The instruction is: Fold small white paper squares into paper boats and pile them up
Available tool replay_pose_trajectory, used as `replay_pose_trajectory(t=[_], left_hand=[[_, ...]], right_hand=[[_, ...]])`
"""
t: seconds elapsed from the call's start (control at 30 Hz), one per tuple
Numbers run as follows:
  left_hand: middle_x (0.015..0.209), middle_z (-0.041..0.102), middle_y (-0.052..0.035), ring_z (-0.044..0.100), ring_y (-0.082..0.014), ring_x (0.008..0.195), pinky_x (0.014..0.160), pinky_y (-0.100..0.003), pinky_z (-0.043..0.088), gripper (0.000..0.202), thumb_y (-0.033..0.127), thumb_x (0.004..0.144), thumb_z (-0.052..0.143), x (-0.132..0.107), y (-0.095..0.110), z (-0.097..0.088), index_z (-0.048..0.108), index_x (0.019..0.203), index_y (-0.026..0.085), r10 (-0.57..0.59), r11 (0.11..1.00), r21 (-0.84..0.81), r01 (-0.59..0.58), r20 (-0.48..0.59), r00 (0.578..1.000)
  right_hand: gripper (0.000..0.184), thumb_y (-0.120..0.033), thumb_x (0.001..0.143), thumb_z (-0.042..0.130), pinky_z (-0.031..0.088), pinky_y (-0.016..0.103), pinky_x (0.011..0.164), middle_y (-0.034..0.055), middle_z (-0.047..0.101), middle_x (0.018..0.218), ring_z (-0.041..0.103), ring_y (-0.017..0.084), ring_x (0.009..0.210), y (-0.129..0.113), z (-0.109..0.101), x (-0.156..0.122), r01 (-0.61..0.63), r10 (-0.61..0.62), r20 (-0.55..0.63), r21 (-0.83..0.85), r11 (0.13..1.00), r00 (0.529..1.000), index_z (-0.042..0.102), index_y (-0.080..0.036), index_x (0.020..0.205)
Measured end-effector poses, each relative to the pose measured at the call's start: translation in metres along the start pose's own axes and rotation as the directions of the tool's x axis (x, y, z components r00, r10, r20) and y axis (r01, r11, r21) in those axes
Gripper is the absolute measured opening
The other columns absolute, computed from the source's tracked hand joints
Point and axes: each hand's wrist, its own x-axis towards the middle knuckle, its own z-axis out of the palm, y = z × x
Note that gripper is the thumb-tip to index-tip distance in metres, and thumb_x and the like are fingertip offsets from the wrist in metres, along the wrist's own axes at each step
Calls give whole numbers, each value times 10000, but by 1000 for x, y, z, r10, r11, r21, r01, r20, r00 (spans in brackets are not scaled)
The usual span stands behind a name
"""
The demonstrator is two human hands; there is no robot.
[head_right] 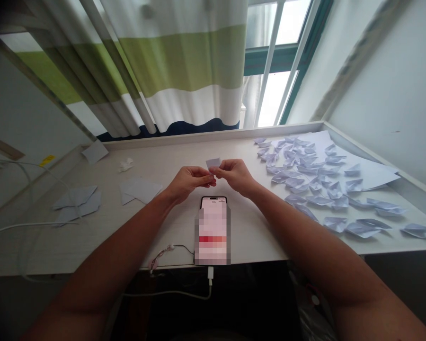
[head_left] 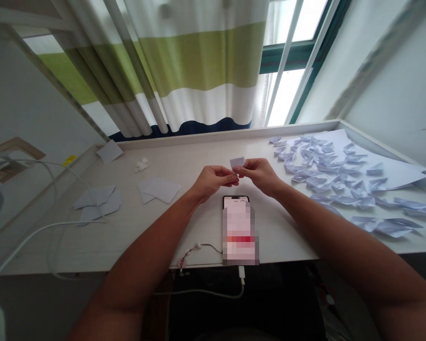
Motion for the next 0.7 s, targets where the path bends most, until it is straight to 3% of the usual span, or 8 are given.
replay_pose_trajectory(t=[0.37,0.5,0.7], left_hand=[[968,839,-116,746,-189,821,875,-400,588,470,481,674,1041,0,-5,0,855,954,153,-20,998,-51,24,87,996],[872,801,-88,702,-166,783,854,-381,580,459,547,708,1003,1,-4,-2,841,867,148,7,999,-32,-4,75,997],[800,741,-30,675,-146,753,838,-363,574,418,492,704,1000,2,-2,1,774,811,158,41,998,-56,-39,36,999]], right_hand=[[507,-608,654,1027,533,314,622,11,733,651,661,161,626,-4,2,-2,30,-32,49,54,998,998,713,-211,623],[518,-682,720,968,567,346,674,32,749,677,689,184,660,-4,-2,-2,22,-24,76,33,999,997,760,-209,673],[534,-714,782,915,583,352,693,34,729,687,681,179,664,-3,-3,-2,65,-67,74,28,997,995,770,-208,695]])
